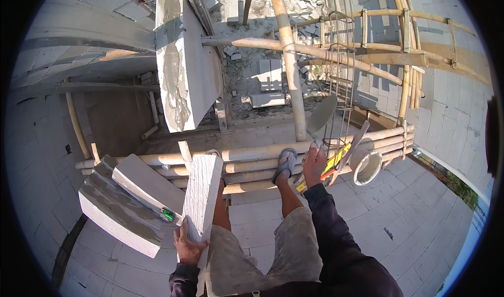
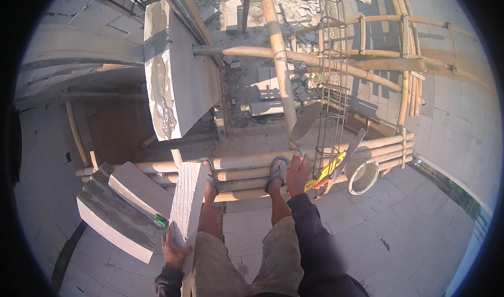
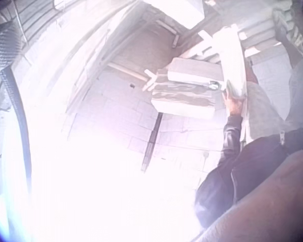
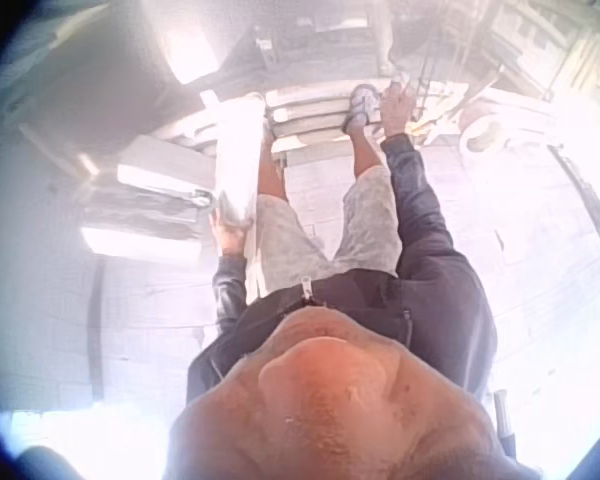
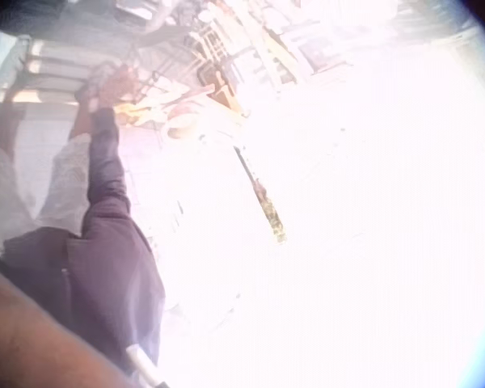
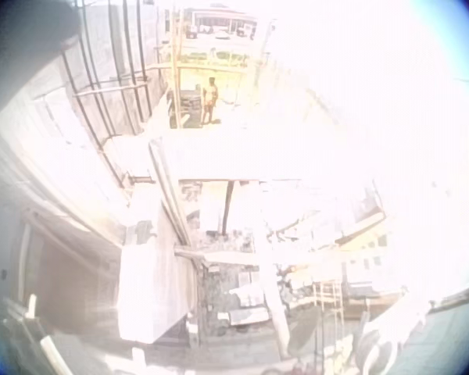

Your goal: The person cuts a white rectangular block with a hand saw, applies mortar to the wall with a trowel, and places the block on a bamboo scaffold. They then lift a metal rebar cage, position it against the wall, and secure it using a hammer and chisel.

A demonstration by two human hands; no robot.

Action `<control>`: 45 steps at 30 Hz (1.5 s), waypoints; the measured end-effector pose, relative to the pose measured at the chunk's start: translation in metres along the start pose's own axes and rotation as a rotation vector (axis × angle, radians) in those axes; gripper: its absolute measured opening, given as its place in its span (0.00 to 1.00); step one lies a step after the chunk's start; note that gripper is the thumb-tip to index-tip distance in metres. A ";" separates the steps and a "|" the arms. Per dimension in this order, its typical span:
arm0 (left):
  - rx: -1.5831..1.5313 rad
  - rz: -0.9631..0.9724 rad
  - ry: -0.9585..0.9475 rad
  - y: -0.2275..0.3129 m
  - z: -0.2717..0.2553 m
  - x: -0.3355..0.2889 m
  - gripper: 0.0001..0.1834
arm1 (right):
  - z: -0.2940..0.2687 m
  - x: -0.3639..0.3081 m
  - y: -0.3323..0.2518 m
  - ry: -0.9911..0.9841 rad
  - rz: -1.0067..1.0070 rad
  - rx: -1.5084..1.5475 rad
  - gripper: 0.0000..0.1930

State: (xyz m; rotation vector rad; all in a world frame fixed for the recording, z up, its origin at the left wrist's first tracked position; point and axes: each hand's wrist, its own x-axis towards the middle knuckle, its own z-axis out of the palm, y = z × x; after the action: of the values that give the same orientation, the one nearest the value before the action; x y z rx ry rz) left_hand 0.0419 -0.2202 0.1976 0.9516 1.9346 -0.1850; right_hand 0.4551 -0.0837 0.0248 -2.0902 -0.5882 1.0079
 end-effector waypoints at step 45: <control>0.323 0.029 -0.089 0.046 0.024 0.000 0.56 | 0.055 -0.013 -0.122 -0.547 -0.115 0.210 0.16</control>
State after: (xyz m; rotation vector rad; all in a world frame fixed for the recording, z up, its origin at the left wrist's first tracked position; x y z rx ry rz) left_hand 0.0904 -0.2001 0.1958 1.1592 1.8402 -0.5264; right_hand 0.3926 0.0072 0.1014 -1.5744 -0.8187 1.5135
